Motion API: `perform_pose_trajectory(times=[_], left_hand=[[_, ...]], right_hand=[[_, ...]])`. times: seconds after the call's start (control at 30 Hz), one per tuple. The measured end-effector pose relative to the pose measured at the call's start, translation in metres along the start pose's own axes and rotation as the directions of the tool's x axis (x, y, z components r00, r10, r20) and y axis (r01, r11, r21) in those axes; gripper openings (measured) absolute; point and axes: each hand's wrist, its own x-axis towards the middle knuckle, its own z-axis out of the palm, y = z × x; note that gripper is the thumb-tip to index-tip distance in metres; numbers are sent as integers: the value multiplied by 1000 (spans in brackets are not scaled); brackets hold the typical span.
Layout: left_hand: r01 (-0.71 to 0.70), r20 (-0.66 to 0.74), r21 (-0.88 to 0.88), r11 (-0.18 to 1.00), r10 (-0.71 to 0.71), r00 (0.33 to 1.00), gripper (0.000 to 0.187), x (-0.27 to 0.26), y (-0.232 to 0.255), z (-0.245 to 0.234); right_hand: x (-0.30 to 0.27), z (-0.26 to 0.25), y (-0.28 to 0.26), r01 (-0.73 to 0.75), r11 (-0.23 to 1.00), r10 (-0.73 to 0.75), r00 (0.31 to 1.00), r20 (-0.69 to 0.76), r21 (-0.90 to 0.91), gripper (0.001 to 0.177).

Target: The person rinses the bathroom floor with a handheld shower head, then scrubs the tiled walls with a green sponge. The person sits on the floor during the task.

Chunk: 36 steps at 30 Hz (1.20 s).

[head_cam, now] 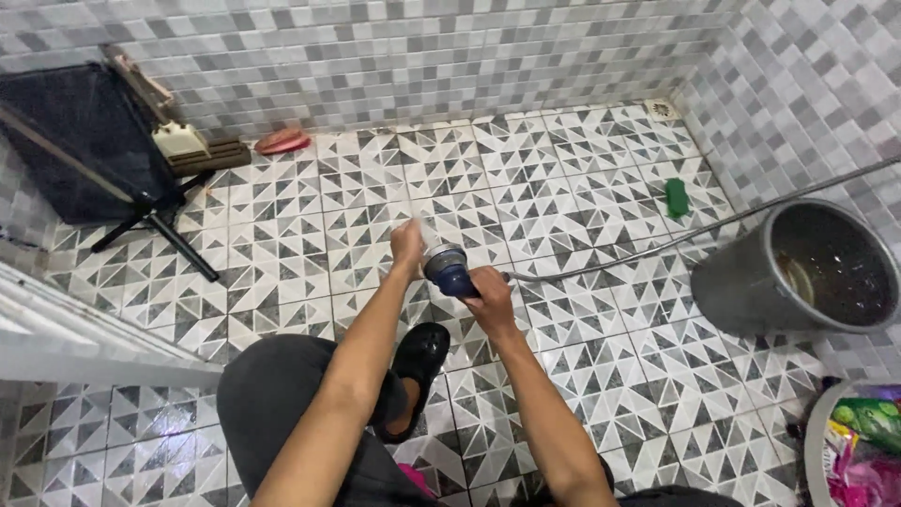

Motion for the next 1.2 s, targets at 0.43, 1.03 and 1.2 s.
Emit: perform_pose_trajectory(times=[0.43, 1.03, 1.2], left_hand=[[-514, 388, 332, 791, 382, 839, 36, -67, 229, 70], [-679, 512, 420, 602, 460, 725, 40, -63, 180, 96], [-761, 580, 426, 489, 497, 645, 39, -83, 184, 93]], right_hand=[[36, -55, 11, -225, 968, 163, 899, -407, -109, 24], [109, -166, -34, -144, 909, 413, 435, -800, 391, 24], [100, -190, -17, -329, 916, 300, 185, -936, 228, 24]])
